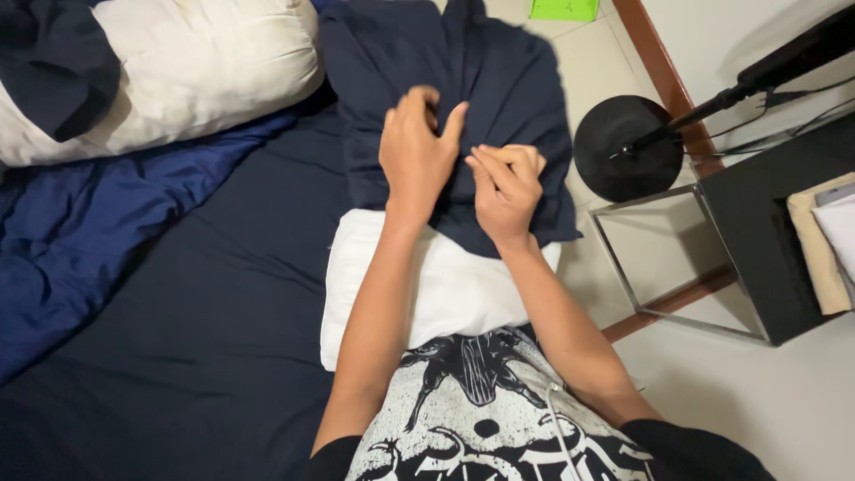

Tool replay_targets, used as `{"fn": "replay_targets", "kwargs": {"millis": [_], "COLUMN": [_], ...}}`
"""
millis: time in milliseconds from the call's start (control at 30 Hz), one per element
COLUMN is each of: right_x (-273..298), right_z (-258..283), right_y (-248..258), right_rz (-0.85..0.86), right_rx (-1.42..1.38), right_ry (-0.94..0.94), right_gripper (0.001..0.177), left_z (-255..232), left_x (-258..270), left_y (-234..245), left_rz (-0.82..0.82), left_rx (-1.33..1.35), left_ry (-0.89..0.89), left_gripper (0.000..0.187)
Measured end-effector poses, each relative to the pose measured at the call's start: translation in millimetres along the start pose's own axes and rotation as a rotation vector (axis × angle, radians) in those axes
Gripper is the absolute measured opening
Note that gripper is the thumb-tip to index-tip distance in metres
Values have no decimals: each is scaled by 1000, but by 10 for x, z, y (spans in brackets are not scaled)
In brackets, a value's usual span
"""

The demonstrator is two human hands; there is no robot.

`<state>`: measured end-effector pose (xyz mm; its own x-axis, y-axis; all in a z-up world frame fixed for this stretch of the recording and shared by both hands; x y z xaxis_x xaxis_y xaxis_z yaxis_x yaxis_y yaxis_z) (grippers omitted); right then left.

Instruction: The person puts a pillowcase onto a pillow by pulling the fabric over the pillow and tucking it in by hand.

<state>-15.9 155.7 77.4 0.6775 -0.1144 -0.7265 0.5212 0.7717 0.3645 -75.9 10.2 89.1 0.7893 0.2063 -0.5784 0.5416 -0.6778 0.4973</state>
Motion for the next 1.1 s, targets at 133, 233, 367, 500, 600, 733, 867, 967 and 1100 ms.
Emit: {"fn": "replay_targets", "kwargs": {"millis": [133,233,367,500,600,733,867,967,1100], "right_x": [220,246,7,-365,-585,-501,-458,-520,-526], "right_z": [-191,-225,-435,-650,-644,-934,-956,-921,-640], "right_y": [27,158,139,-8,-302,-746,-750,-554,-255], "right_rz": [142,211,363,208,184,375,275,151,22], "right_rx": [-15,-14,-113,47,216,343,239,-32,-272], "right_ry": [-99,-90,-278,-391,-143,-257,-306,-441,-392], "right_gripper": [14,10,11,18,20,27,11,11,9], "left_z": [386,312,156,52,52,159,264,354,587], "left_x": [276,369,423,398,446,435,460,429,371], "left_y": [-337,-307,-178,-103,-119,-154,-176,-173,-230], "left_rz": [273,271,349,366,437,445,476,450,493], "left_rx": [137,201,227,267,241,147,97,75,122], "left_ry": [154,40,-75,-165,-195,-185,-114,51,331], "left_gripper": [22,20,20,19,19,18,18,20,36]}}
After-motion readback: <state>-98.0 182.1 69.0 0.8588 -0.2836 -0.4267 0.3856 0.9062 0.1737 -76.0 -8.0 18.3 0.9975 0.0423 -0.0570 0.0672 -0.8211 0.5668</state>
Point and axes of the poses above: each hand's wrist, its own x-axis away from the middle knuckle, its own y-axis out of the back of the hand, z = x × y, the point moved 7 cm from there along -x, towards the middle knuckle, and after that the axes turned 5 degrees about -y, right-handed, at the moved point
